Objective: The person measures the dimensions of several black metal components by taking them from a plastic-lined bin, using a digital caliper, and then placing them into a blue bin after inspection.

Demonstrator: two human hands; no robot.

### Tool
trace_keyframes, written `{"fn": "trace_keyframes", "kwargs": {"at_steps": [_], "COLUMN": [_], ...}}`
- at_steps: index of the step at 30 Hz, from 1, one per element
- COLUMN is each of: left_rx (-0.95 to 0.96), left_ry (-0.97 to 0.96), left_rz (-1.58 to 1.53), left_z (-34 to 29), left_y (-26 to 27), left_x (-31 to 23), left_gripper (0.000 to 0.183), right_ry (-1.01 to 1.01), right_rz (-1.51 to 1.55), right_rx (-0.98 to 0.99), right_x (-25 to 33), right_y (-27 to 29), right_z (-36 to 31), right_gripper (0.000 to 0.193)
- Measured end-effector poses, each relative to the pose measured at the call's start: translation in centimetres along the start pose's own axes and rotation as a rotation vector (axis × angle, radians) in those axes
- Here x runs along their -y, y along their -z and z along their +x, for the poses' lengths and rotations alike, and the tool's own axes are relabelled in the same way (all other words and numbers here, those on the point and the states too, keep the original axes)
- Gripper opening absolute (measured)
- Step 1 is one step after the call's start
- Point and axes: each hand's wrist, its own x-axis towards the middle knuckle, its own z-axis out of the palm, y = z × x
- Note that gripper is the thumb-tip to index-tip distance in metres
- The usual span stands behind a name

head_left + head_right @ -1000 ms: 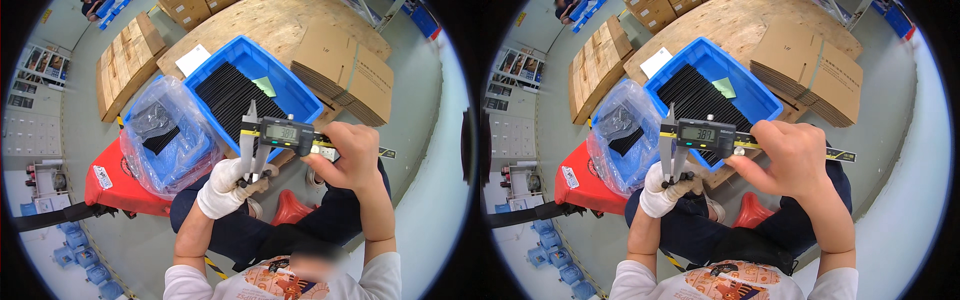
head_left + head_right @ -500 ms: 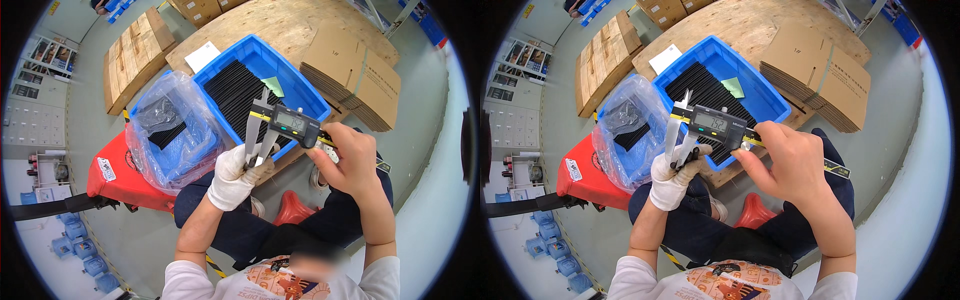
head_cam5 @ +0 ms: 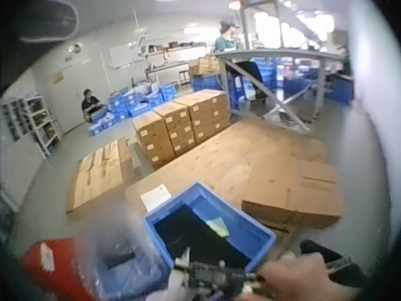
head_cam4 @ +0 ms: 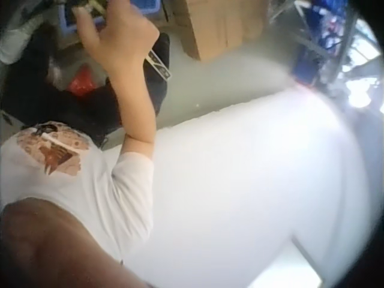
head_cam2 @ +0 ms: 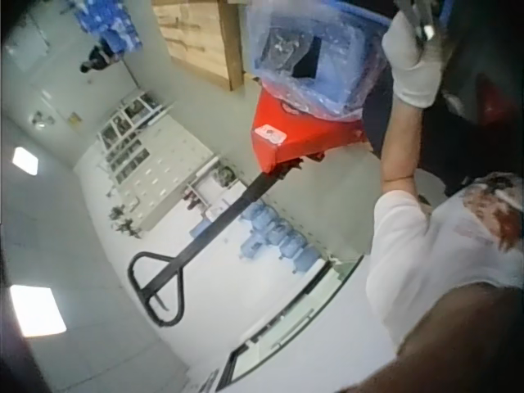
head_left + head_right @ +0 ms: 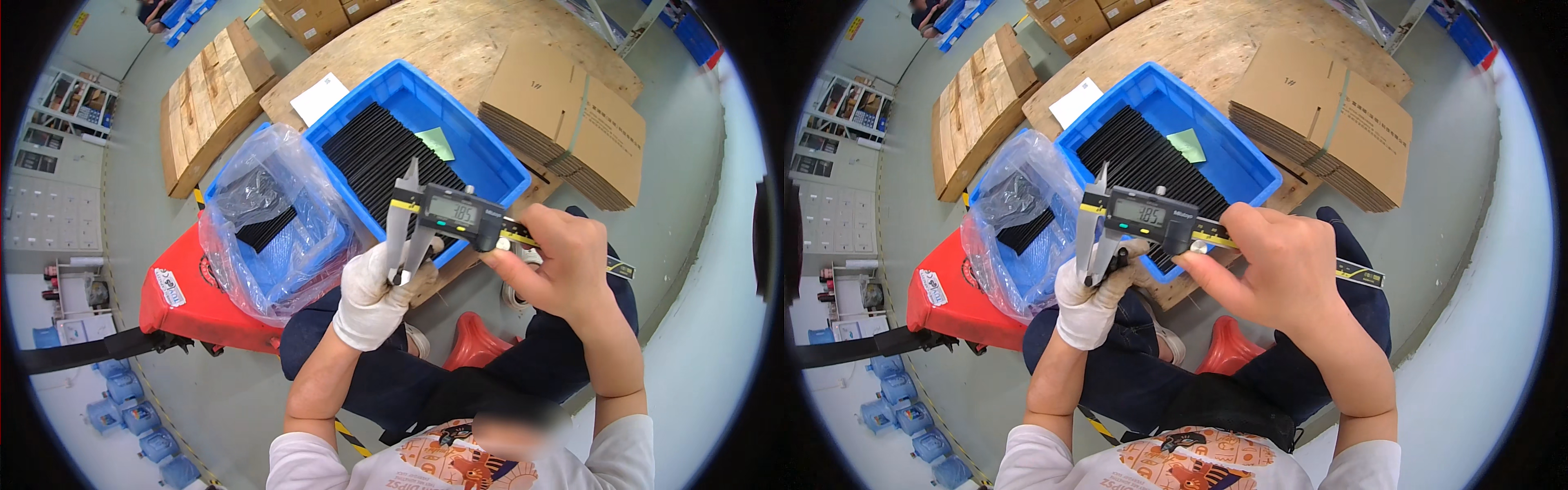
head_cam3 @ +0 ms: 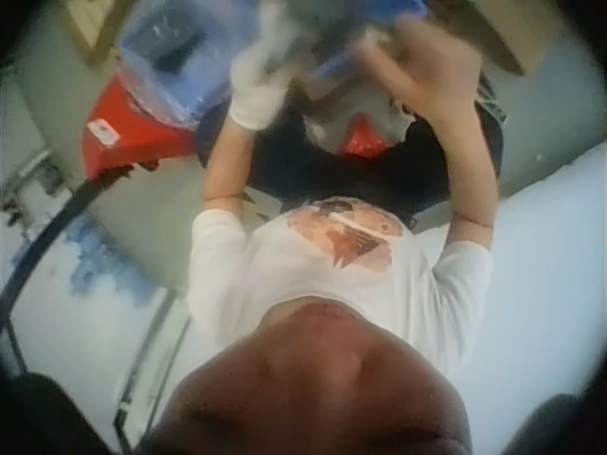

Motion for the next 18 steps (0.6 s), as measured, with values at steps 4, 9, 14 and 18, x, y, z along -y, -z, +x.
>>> {"fn": "trace_keyframes", "kwargs": {"at_steps": [4, 9, 14, 18], "left_rx": [0.004, 0.025, -0.36, -0.477], "left_ry": [0.002, 0.034, 0.364, 0.509], "left_rz": [-0.007, 0.017, -0.352, -0.362], "left_z": [-0.4, -0.2, 2.4, 7.1], "left_y": [0.1, 0.0, 0.8, 4.5], "left_x": [0.7, 0.5, 1.8, 3.8], "left_gripper": [0.022, 0.021, 0.022, 0.02], "right_ry": [0.009, 0.005, -0.152, -0.307], "right_rz": [-0.017, 0.031, 0.106, 0.228], "right_rx": [0.023, 0.042, -0.073, -0.115], "right_x": [0.2, -0.1, -2.1, -5.4], "right_y": [0.2, -0.1, 1.6, 1.9], "right_z": [-0.1, -0.1, 1.9, 2.8], "right_gripper": [0.037, 0.03, 0.028, 0.03]}}
